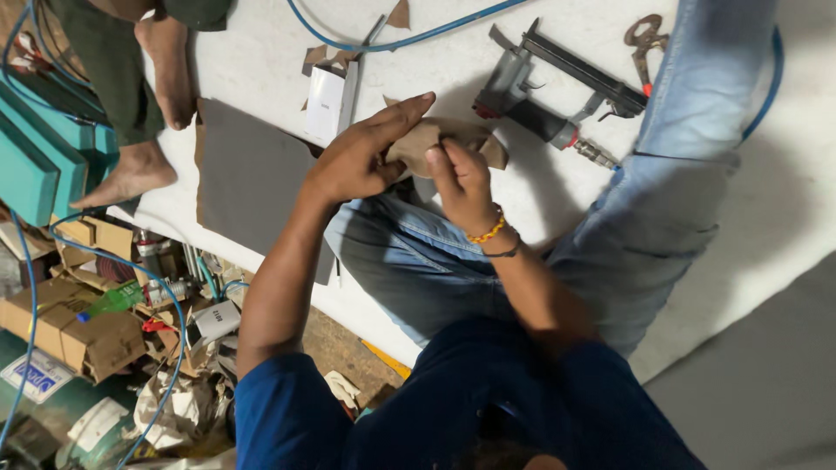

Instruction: The person sits on the workshop floor and stretches brown fabric over a wooden frame board, folding the fabric edges around the back. They use a pneumatic staple gun to fasten the fabric to the frame, pressing and smoothing the fabric between staples, and use pliers at one point.

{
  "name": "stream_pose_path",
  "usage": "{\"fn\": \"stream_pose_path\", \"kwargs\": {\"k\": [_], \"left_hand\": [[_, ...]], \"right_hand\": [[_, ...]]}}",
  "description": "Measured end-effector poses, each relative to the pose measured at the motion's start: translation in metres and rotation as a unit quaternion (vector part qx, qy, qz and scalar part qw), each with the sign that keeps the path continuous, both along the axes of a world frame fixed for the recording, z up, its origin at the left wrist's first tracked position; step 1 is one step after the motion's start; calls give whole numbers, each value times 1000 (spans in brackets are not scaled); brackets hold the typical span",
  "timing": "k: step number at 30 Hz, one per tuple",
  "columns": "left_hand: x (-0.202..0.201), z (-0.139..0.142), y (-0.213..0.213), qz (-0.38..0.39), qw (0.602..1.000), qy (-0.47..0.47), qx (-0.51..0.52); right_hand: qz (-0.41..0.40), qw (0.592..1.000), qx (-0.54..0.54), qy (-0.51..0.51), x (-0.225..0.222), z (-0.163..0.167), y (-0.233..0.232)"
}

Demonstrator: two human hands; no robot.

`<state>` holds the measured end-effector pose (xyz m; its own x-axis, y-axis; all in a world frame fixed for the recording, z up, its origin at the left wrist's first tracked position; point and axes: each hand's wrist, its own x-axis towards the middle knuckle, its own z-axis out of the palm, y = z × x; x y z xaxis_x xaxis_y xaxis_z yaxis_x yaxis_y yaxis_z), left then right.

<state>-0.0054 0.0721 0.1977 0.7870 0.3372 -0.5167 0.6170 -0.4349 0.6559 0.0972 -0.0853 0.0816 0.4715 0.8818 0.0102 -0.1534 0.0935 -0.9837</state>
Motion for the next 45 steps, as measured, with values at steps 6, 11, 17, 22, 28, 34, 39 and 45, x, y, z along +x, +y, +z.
{"fn": "stream_pose_path", "kwargs": {"k": [6, 11, 17, 22, 28, 34, 39, 45], "left_hand": [[5, -8, 10, -61, 997, -53, -16], [6, -9, 17, -80, 993, -87, -4], [20, -10, 15, -47, 989, -54, -126], [31, -12, -15, -20, 994, -38, 98], [33, -6, -35, -21, 971, -73, 228], [35, -6, -54, 7, 956, -86, 281], [35, -10, -57, 28, 957, -72, 279], [30, -15, -53, 32, 946, -103, 305]], "right_hand": [[20, 1000, 7, -5, 16, -23, -7], [-33, 987, -4, -157, 17, -31, 3], [-47, 989, 13, -140, 12, -39, 0], [-11, 998, 2, -61, 5, -41, -8], [-32, 995, 41, -80, 4, -42, -9], [-49, 993, 12, -111, -6, -43, -9], [-15, 1000, -17, -19, -5, -35, -10], [104, 993, 34, -43, 69, -54, -18]]}}
